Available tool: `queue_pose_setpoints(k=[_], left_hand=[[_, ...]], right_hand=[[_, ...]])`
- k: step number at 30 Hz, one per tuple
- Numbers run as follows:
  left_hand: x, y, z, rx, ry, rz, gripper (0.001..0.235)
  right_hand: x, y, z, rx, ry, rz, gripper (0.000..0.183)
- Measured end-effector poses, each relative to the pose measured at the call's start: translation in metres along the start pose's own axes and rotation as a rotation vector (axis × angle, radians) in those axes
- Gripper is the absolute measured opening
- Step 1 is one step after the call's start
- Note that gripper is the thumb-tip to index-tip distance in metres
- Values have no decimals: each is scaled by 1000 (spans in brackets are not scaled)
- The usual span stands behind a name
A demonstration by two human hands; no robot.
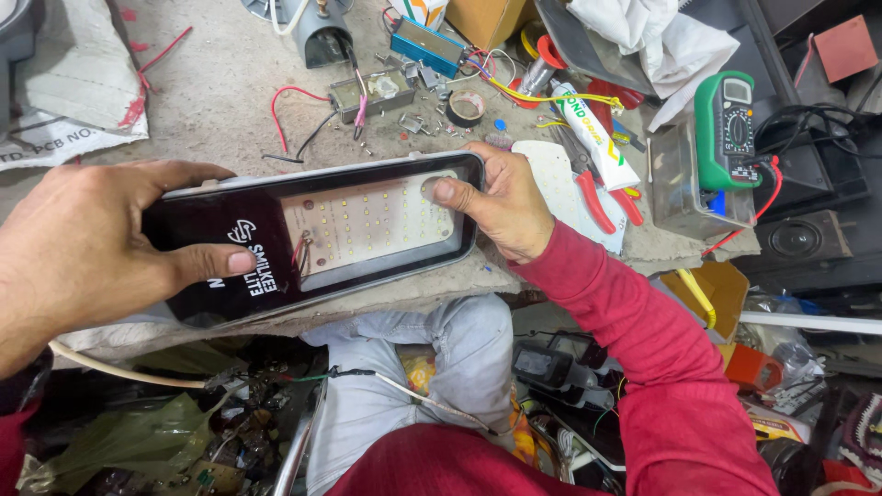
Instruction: The person assembles a solar LED street light by placing the LED panel into the housing, inserting a metal bracket, and securing it with screws using a screwdriver. The person then attaches a mounting bracket to the back of the unit and tightens it.
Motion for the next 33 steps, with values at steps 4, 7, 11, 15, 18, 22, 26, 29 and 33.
queue_pose_setpoints(k=[4,7,11,15,18,22,26,29,33], left_hand=[[-4,7,-1,86,-185,21,76],[-1,8,-4,105,-170,44,74],[0,-3,-4,95,-184,34,74],[-10,-16,3,56,-87,39,79],[-15,-23,5,157,-104,136,77],[-15,-33,4,109,-110,155,68],[-13,-57,8,378,121,516,66],[-4,-66,6,414,317,579,55],[-3,-69,16,362,473,525,40]], right_hand=[[-2,5,1,42,21,0,35],[-6,6,1,43,1,-4,35],[-4,1,-2,45,-33,-3,35],[-1,-6,-17,-49,-133,-23,34],[5,-8,-20,-81,-185,-68,34],[12,-8,-27,-89,-204,-60,30],[18,-34,-31,-463,-565,-20,42],[22,-53,-24,-612,-655,-65,49],[27,-50,-24,-736,-726,-22,52]])
Point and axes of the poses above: each hand's wrist, its own y-axis towards the middle knuckle, its own x-axis out of the palm, z = x × y, the point moved 2 cm from there along y, towards the middle knuckle, and after that the axes turned 3 degrees about -x, right-handed, at the moved point
